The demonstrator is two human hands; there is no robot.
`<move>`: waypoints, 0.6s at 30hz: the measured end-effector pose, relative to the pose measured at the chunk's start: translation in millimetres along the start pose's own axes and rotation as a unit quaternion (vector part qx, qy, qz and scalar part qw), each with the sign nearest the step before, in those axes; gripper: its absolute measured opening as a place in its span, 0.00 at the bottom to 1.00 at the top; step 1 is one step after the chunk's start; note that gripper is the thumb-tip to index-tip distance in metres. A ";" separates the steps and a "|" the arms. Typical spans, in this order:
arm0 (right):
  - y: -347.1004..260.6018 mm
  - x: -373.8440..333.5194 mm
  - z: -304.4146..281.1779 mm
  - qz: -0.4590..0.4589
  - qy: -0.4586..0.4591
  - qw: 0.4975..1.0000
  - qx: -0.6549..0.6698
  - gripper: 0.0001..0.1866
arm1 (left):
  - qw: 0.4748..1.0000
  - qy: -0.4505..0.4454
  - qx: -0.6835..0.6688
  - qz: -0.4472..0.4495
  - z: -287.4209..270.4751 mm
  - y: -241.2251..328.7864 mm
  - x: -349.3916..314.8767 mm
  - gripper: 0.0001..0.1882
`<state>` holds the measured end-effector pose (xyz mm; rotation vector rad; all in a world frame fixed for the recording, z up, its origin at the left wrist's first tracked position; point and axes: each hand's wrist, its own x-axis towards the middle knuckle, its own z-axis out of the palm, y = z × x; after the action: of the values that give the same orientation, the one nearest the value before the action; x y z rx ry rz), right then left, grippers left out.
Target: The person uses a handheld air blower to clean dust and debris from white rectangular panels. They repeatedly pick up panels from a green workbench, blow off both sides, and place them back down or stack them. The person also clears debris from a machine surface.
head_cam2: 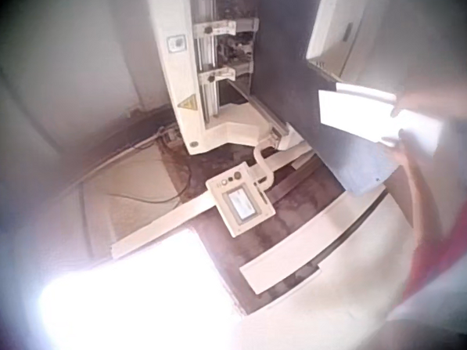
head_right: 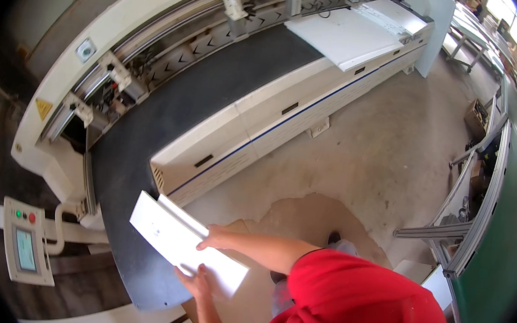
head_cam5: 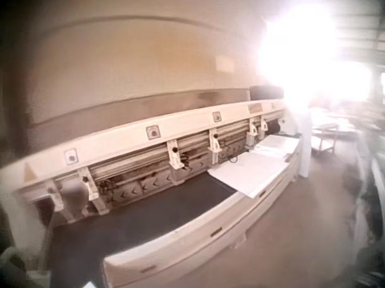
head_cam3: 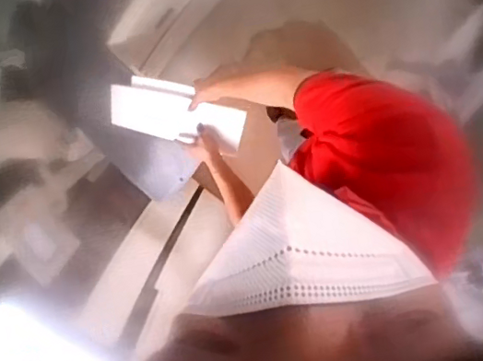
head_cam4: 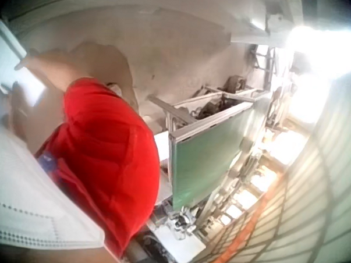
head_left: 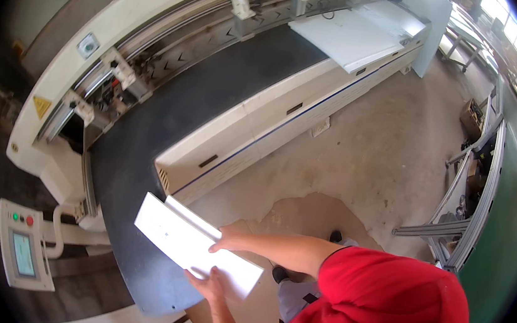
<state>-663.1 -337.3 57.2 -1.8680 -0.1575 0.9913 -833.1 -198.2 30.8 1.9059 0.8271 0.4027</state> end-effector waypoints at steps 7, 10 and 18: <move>112.7 -100.6 -243.2 -0.063 0.141 0.971 0.182 0.38 | 0.945 -0.188 -0.220 -0.153 223.1 183.4 -26.3 0.30; 157.9 -118.1 -330.3 -0.074 0.263 0.899 0.343 0.25 | 0.954 -0.280 -0.040 -0.096 340.9 264.1 -19.8 0.22; 160.9 -106.7 -566.9 -0.101 0.500 0.702 0.497 0.16 | 0.871 -0.456 0.083 0.160 632.3 442.3 42.2 0.29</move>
<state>-390.2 -869.0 95.7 -1.0610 0.6945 -0.2467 -262.7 -711.0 124.8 2.0744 -0.0939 -0.3973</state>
